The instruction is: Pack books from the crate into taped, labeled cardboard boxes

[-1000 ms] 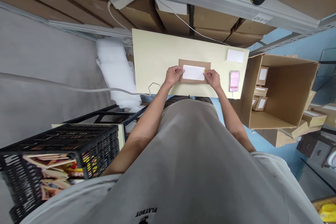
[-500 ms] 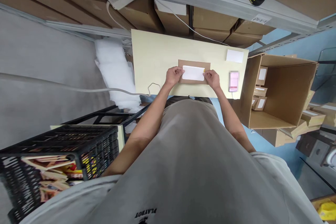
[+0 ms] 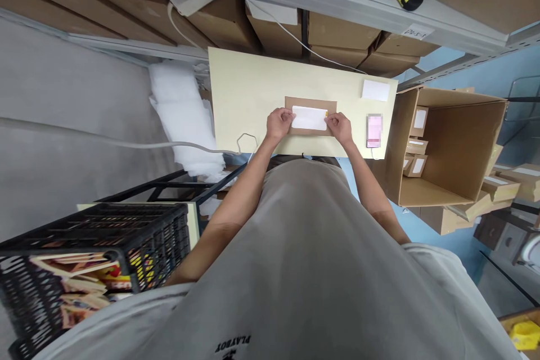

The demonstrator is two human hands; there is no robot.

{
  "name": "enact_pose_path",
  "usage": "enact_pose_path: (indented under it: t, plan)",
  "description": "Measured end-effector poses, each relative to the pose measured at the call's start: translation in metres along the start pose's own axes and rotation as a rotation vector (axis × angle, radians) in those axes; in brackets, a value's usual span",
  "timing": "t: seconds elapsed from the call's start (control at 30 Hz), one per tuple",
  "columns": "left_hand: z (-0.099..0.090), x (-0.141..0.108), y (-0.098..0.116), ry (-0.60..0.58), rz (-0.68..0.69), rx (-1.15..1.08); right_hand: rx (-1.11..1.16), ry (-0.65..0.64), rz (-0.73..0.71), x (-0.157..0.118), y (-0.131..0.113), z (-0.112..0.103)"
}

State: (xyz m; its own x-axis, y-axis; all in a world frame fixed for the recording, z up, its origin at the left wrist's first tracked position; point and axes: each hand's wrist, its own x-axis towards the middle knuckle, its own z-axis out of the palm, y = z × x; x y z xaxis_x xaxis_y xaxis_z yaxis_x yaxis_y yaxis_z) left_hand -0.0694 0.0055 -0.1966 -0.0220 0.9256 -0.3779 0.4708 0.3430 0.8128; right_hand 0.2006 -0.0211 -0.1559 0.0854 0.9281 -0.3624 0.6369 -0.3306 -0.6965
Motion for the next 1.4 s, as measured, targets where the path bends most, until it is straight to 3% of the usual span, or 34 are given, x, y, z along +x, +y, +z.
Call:
enact_pose_path:
  t: [0.43, 0.83, 1.1, 1.27, 1.33, 1.4]
  plan:
    - [0.009, -0.014, 0.023, 0.055, 0.033, 0.285, -0.181, 0.062, 0.097, 0.002, -0.011, 0.017]
    - [0.009, -0.01, 0.031, 0.079, -0.041, 0.252, -0.2, 0.099, 0.086, 0.001, -0.013, 0.022]
    - [0.013, -0.007, 0.02, 0.141, -0.016, 0.157, -0.179, 0.089, 0.095, 0.002, -0.012, 0.022]
    - [0.008, -0.009, 0.015, 0.172, -0.081, 0.137, -0.16, 0.113, 0.087, 0.003, -0.006, 0.022]
    - [0.006, -0.016, 0.02, 0.158, -0.037, 0.167, -0.175, 0.124, 0.057, -0.001, -0.008, 0.023]
    - [0.01, -0.025, 0.028, 0.11, 0.106, 0.202, -0.221, 0.114, -0.024, -0.008, -0.014, 0.028]
